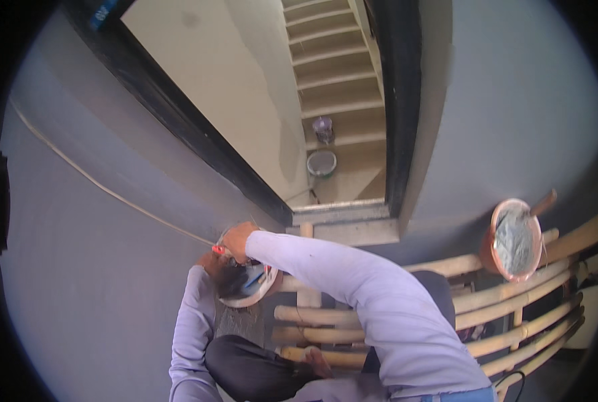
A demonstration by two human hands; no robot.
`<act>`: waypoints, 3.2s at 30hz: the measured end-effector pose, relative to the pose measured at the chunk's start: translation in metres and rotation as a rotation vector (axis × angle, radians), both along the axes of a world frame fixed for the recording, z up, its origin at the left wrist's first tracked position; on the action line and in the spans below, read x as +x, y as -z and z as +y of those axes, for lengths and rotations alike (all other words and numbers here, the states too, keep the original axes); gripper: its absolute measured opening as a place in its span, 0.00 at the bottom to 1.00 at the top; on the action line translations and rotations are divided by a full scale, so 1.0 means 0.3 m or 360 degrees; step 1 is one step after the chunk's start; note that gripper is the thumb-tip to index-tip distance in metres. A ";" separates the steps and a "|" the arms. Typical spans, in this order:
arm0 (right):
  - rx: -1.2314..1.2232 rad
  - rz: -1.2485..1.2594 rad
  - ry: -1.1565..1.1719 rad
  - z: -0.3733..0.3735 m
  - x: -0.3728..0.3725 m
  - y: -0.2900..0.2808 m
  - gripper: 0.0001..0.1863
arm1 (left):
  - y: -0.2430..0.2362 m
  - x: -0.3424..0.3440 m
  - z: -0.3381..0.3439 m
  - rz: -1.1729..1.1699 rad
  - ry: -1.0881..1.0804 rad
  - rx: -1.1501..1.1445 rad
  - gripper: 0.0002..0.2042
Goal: The person scoops plaster from a bucket using a trowel and applies it to a wall section, smoothing the surface with a larger trowel. The person repeats this process multiple times while sitting on a bamboo scaffold.
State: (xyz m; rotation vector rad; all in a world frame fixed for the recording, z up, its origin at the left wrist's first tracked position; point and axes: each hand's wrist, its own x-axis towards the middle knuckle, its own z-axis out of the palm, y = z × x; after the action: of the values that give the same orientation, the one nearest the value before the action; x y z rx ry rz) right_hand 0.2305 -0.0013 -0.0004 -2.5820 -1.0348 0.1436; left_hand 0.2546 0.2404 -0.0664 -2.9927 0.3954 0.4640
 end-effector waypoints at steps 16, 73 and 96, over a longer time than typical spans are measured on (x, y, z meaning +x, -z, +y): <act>0.0428 0.0226 0.0147 0.140 0.147 0.390 0.17 | -0.004 0.010 0.086 0.0060 0.0185 -0.0200 0.16; 0.1361 0.0389 0.0536 -0.074 -0.046 0.136 0.13 | -0.057 -0.133 -0.120 0.0216 -0.0249 -0.0451 0.19; 0.1025 0.0312 0.0522 -0.037 -0.057 0.306 0.14 | 0.041 -0.111 -0.183 0.0183 -0.0170 -0.0092 0.18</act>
State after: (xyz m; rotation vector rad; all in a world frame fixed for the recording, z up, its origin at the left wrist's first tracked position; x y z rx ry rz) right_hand 0.2135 -0.0125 -0.0922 -2.0530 -0.4678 -0.0214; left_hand 0.2212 0.1854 -0.0786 -3.0632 0.2625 0.6479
